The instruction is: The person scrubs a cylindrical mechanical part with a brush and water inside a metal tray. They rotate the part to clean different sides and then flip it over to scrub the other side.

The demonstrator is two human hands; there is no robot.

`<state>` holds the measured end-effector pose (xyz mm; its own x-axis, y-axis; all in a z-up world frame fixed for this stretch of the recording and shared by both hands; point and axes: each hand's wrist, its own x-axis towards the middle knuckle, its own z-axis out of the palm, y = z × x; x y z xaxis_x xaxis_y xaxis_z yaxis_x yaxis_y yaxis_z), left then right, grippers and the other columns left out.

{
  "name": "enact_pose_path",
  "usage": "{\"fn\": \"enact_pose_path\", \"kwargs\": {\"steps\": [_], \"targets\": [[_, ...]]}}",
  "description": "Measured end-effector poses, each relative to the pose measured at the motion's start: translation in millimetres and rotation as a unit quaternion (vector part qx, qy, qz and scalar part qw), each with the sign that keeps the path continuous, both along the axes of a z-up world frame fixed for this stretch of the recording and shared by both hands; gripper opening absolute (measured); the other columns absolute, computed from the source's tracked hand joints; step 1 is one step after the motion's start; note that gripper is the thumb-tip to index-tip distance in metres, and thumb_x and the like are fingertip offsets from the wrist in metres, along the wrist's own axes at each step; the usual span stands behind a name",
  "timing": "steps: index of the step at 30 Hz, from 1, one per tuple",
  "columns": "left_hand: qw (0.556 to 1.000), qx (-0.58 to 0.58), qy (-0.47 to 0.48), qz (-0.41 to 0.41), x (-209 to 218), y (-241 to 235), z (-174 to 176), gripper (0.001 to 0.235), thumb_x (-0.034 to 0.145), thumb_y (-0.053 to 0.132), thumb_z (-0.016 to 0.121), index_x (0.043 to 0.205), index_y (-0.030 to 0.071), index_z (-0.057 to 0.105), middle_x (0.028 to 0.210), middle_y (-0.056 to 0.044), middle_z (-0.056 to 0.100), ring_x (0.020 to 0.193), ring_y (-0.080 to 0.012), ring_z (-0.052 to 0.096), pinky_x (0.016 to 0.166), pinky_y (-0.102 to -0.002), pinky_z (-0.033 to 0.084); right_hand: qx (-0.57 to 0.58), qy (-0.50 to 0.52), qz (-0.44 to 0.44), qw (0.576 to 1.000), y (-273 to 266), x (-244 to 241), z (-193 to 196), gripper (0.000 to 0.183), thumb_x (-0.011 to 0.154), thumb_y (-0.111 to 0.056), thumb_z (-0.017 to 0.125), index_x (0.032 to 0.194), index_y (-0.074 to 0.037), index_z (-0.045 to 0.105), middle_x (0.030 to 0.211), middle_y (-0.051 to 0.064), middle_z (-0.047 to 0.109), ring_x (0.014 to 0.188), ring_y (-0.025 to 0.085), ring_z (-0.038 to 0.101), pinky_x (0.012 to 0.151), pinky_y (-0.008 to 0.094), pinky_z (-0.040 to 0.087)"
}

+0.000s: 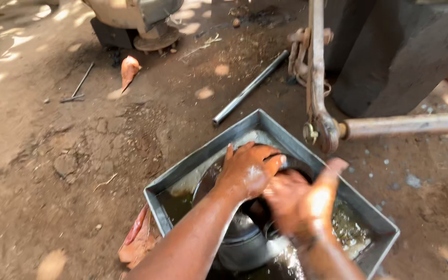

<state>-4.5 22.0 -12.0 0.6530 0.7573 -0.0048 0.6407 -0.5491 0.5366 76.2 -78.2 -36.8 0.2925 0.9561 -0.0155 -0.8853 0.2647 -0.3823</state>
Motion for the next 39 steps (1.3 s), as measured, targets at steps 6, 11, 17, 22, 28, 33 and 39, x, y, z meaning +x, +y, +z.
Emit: {"fn": "enact_pose_path", "kwargs": {"steps": [6, 11, 17, 22, 28, 33, 39], "targets": [[0.999, -0.032, -0.002, 0.017, 6, -6, 9, 0.049, 0.094, 0.055, 0.049, 0.131, 0.028, 0.066, 0.148, 0.001, 0.055, 0.148, -0.0287, 0.033, 0.124, -0.06, 0.008, -0.067, -0.573, 0.095, 0.812, 8, -47, -63, 0.09, 0.089, -0.069, 0.055, 0.133, 0.009, 0.049, 0.128, 0.023, 0.064, 0.117, 0.035, 0.062, 0.103, 0.046, 0.045], [0.999, -0.029, 0.002, 0.019, -1, -15, 7, 0.048, 0.095, 0.052, 0.048, 0.13, 0.026, 0.068, 0.146, 0.002, 0.059, 0.149, -0.0281, 0.036, 0.125, -0.058, 0.009, -0.103, -0.836, 0.084, 0.533, 12, -14, -102, 0.061, 0.087, -0.051, 0.061, 0.117, 0.002, 0.059, 0.112, 0.019, 0.068, 0.106, 0.034, 0.065, 0.092, 0.045, 0.049], [0.999, -0.034, 0.007, 0.019, 2, -21, 7, 0.049, 0.095, 0.052, 0.049, 0.132, 0.023, 0.066, 0.147, 0.0, 0.056, 0.149, -0.0282, 0.033, 0.125, -0.057, 0.006, -0.107, -0.874, -0.03, 0.472, 23, 16, -104, 0.028, 0.084, -0.031, 0.068, 0.097, -0.007, 0.071, 0.094, 0.014, 0.073, 0.092, 0.033, 0.069, 0.08, 0.045, 0.053], [1.0, -0.021, -0.011, 0.008, 3, -16, 8, 0.05, 0.095, 0.053, 0.048, 0.132, 0.024, 0.065, 0.147, 0.001, 0.056, 0.149, -0.0269, 0.034, 0.125, -0.056, 0.008, -0.314, -0.793, -0.057, 0.519, 11, 97, -155, 0.023, 0.095, -0.025, 0.06, 0.097, -0.012, 0.078, 0.088, 0.013, 0.077, 0.088, 0.032, 0.073, 0.079, 0.042, 0.056], [0.999, -0.03, 0.003, 0.022, -4, -18, 10, 0.048, 0.095, 0.052, 0.048, 0.131, 0.026, 0.066, 0.148, 0.004, 0.056, 0.149, -0.0242, 0.034, 0.125, -0.056, 0.007, -0.373, -0.725, -0.068, 0.575, -6, 72, -229, 0.038, 0.091, -0.016, 0.058, 0.125, -0.004, 0.066, 0.101, 0.022, 0.076, 0.099, 0.043, 0.07, 0.087, 0.051, 0.055], [1.0, -0.008, -0.001, 0.023, -3, -17, 12, 0.049, 0.095, 0.053, 0.046, 0.131, 0.026, 0.066, 0.147, 0.003, 0.056, 0.148, -0.0261, 0.034, 0.124, -0.056, 0.01, -0.262, -0.781, -0.215, 0.525, -9, 67, -170, 0.041, 0.093, -0.025, 0.06, 0.127, -0.003, 0.067, 0.114, 0.024, 0.071, 0.105, 0.046, 0.067, 0.092, 0.05, 0.053], [0.998, -0.023, 0.016, 0.053, -7, -20, 9, 0.049, 0.096, 0.052, 0.046, 0.133, 0.025, 0.065, 0.146, 0.001, 0.057, 0.149, -0.0267, 0.034, 0.125, -0.056, 0.008, -0.374, -0.726, -0.067, 0.573, -7, 58, -158, 0.041, 0.093, -0.028, 0.061, 0.127, -0.005, 0.069, 0.114, 0.022, 0.071, 0.105, 0.042, 0.067, 0.092, 0.047, 0.054]]}}
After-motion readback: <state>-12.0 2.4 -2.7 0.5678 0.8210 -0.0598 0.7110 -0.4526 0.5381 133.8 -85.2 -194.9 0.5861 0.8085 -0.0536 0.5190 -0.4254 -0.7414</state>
